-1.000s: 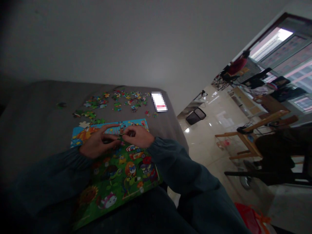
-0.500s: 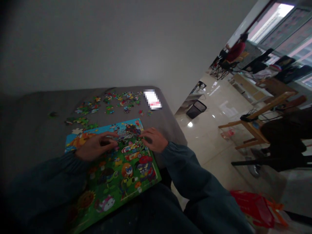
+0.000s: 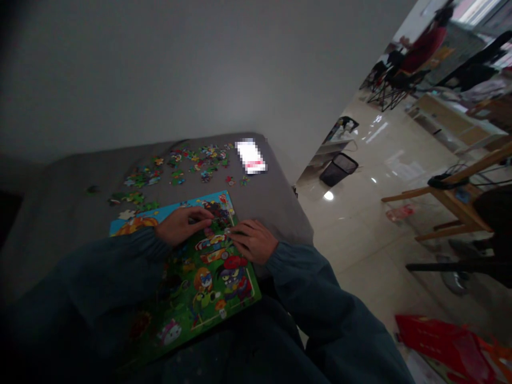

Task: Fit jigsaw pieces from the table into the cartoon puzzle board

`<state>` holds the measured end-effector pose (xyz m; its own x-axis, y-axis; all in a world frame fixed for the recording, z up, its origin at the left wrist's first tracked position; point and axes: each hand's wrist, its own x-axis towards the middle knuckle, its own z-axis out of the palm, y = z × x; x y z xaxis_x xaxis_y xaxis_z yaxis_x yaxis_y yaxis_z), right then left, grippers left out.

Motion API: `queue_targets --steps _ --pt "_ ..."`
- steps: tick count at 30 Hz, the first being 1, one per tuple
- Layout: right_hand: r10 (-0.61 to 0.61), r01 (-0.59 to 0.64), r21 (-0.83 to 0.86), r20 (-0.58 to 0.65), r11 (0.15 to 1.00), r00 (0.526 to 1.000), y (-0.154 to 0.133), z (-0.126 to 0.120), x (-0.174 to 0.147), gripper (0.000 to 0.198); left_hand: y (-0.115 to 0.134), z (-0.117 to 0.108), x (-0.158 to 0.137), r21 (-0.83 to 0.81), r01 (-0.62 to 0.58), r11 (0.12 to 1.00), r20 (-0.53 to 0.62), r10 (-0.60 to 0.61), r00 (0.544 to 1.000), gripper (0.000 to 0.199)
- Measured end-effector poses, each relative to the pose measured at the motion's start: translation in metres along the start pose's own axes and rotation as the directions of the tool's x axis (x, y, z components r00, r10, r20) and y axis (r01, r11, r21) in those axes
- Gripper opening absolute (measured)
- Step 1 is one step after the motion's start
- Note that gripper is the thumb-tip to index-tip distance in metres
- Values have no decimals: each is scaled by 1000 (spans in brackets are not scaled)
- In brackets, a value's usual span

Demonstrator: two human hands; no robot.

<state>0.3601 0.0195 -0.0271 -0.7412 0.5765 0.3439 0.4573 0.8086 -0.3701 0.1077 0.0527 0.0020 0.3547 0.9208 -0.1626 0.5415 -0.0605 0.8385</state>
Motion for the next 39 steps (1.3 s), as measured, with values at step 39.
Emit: queue_targets --steps 39 --pt "12 -8 63 -79 998 997 2 1 1 27 -18 1 -56 796 -384 468 313 224 923 51"
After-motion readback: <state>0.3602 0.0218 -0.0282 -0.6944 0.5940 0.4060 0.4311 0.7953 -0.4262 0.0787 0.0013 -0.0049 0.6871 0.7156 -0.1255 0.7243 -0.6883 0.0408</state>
